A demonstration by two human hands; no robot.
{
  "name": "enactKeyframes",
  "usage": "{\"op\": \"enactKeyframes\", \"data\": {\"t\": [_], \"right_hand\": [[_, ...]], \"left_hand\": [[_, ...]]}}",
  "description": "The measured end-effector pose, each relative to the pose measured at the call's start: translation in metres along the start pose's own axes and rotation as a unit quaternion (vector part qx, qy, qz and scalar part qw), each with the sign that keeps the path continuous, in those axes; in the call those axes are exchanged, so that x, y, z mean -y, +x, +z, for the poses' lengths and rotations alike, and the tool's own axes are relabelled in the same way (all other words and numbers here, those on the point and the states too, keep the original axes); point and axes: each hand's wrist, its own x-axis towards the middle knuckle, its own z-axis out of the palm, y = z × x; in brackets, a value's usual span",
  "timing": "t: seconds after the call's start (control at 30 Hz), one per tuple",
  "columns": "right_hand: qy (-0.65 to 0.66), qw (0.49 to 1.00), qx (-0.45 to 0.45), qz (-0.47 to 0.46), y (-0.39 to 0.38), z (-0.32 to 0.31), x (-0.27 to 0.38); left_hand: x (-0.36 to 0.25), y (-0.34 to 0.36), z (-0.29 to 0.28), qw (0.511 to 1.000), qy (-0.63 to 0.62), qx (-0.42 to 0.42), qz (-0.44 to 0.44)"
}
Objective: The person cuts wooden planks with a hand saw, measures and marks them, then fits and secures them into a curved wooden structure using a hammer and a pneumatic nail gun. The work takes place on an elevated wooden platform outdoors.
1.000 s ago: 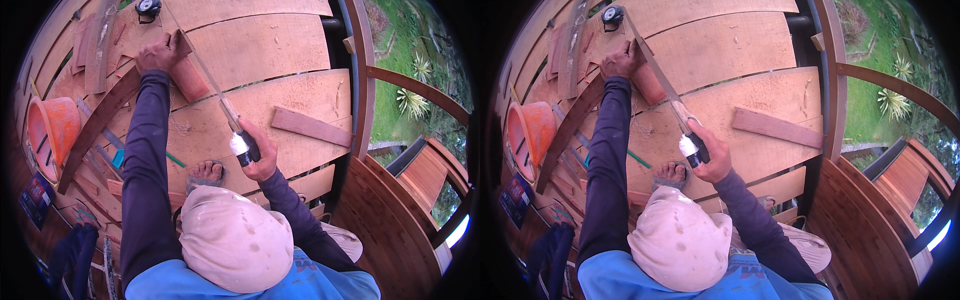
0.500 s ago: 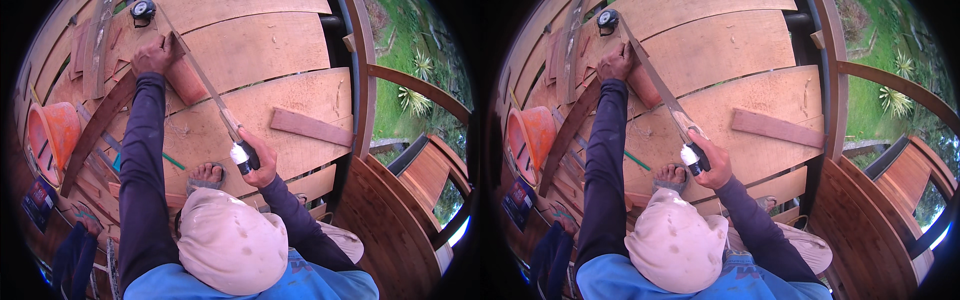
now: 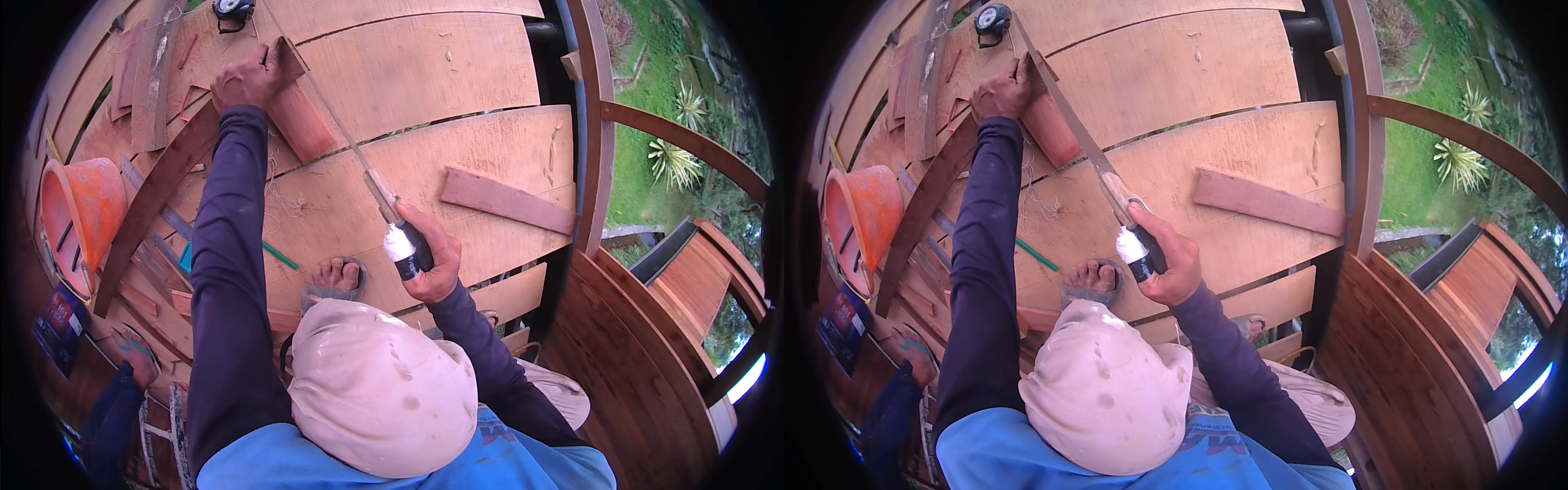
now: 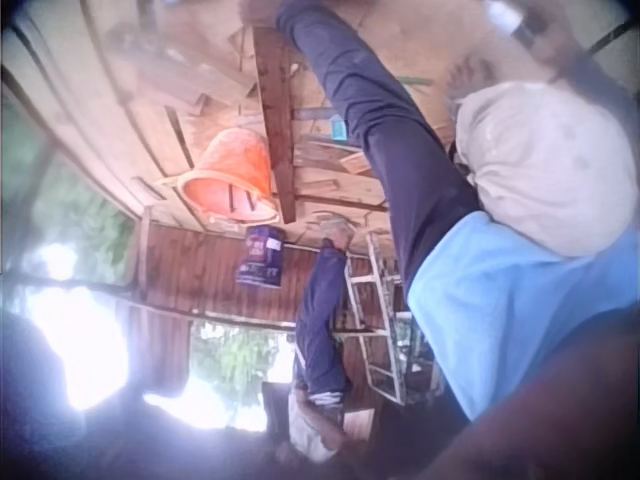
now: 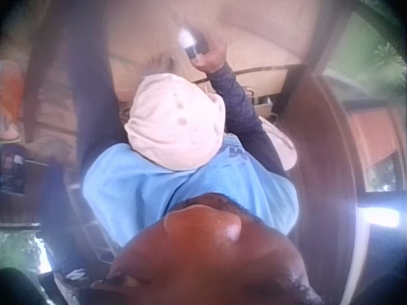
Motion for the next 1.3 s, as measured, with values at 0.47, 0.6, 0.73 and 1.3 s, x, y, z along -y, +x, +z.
{"op": "enactKeyframes", "data": {"t": [0.47,0.6,0.73,1.3], "right_hand": [[-0.011,0.999,0.012,-0.027,-0.02,-0.01,-0.015],[-0.019,0.999,-0.006,-0.048,-0.014,-0.003,-0.024],[0.014,0.999,-0.027,-0.023,-0.015,-0.002,-0.029],[0.027,0.996,-0.034,-0.083,0.035,0.028,-0.042]], "left_hand": [[-0.005,0.001,-0.007,0.999,-0.017,0.014,-0.027],[-0.001,0.007,-0.006,0.999,-0.014,0.028,-0.01],[0.001,0.011,-0.007,0.998,-0.015,0.059,-0.021],[-0.013,-0.012,-0.006,0.999,-0.015,0.029,0.001]]}}
